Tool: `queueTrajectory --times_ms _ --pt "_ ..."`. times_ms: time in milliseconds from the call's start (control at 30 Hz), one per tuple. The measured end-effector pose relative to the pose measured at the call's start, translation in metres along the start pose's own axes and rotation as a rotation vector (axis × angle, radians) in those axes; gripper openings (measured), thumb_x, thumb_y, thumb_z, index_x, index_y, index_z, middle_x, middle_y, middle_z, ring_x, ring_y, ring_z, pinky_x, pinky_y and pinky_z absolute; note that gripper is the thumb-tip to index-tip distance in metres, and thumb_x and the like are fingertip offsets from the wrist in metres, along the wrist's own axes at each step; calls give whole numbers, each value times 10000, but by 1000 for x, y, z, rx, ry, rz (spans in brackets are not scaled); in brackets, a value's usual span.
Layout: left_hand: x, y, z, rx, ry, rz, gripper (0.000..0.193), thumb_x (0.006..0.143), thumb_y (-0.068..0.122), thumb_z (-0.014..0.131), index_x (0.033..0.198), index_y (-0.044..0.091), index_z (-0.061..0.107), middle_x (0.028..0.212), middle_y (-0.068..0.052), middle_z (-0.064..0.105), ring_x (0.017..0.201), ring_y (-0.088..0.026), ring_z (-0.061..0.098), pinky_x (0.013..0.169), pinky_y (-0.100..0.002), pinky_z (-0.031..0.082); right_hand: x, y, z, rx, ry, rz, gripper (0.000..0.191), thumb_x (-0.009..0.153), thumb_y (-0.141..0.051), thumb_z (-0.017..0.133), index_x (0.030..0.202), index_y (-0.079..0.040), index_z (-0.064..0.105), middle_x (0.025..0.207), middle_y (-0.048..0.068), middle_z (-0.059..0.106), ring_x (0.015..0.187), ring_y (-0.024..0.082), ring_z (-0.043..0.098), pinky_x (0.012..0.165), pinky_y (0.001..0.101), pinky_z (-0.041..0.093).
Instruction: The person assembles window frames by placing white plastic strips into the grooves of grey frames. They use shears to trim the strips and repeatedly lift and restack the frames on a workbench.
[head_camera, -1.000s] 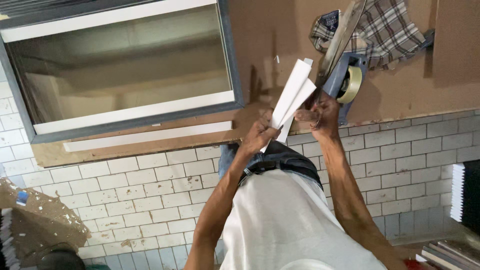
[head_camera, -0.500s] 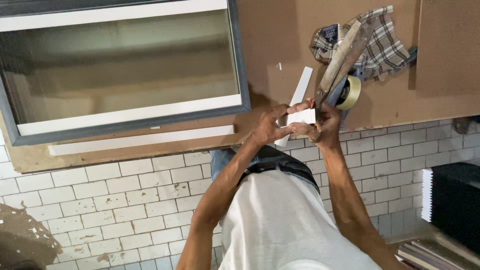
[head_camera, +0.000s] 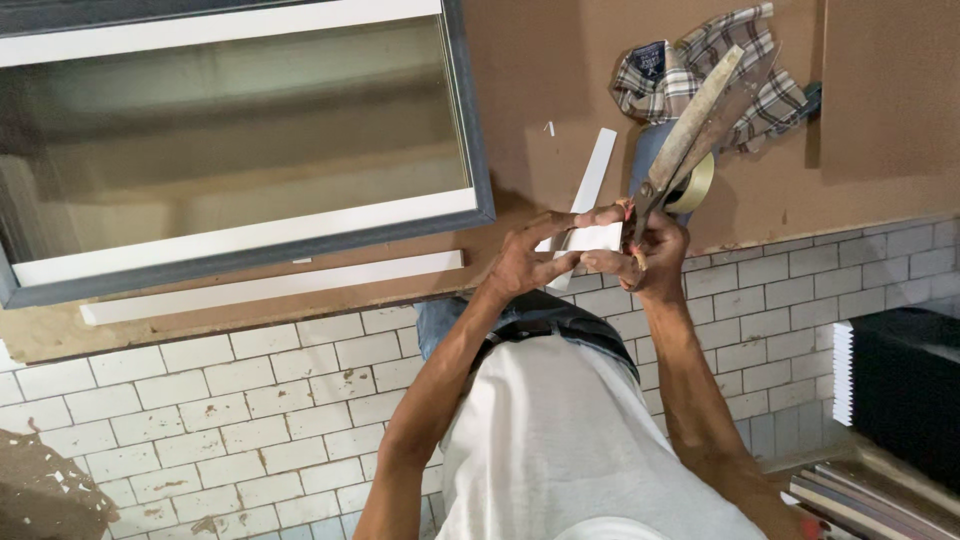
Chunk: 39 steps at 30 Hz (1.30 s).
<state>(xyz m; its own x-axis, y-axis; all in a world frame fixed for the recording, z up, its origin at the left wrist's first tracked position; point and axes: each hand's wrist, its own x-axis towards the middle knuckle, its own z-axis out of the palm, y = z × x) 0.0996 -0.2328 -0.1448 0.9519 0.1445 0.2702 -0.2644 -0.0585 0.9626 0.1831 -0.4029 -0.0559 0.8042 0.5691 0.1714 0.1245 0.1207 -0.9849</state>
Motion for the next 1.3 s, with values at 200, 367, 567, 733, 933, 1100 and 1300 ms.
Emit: queueTrajectory --times_ms 200,367,567,733,933,1100,1300 --pt "-8 -17 4 258 2 12 515 845 191 831 1319 73 668 1149 -126 730 1055 -309 721 868 -401 612 -1 -4 -4 -68 45 73 320 733 -49 900 953 -4 672 1045 196 769 560 25 535 496 197 425" --pt "-26 -35 -3 436 -46 -32 425 858 139 782 1266 87 676 1182 -147 723 1035 -334 717 877 -424 599 2 -3 -7 -138 -13 -40 277 794 -40 881 806 -47 604 1043 189 767 622 46 600 512 212 467" --pt "-31 -51 2 573 -106 -76 455 856 150 751 1276 78 592 1161 -184 697 1025 -384 691 850 -468 574 3 -8 -11 -196 -16 -29 280 782 -35 863 750 -52 586 1028 188 777 533 27 544 460 207 415" --pt "-30 -56 2 520 -44 -47 430 894 143 727 1296 71 592 1189 -200 689 1050 -398 678 861 -460 577 -1 -5 -14 -145 43 70 189 775 -22 842 796 -6 654 1003 175 774 498 17 557 421 199 432" --pt "-25 -56 1 549 -68 -4 406 874 128 747 1250 50 616 1163 -176 707 1058 -377 691 869 -461 575 -5 -1 -10 -172 40 -42 163 856 -26 833 944 12 702 1071 137 788 618 12 578 523 207 517" --pt "-24 -58 7 505 -62 51 495 840 105 750 1307 -1 625 1175 -237 697 1056 -400 681 882 -458 571 -7 -16 -2 -460 125 -254 175 892 -87 811 999 -12 695 1069 106 783 709 88 701 594 233 588" --pt "-24 -72 12 648 -41 117 428 822 177 791 1217 46 689 1078 -172 744 999 -333 723 840 -423 588 -13 -29 3 -599 169 -166 159 903 -134 783 1017 -27 755 909 71 778 631 94 668 550 257 516"
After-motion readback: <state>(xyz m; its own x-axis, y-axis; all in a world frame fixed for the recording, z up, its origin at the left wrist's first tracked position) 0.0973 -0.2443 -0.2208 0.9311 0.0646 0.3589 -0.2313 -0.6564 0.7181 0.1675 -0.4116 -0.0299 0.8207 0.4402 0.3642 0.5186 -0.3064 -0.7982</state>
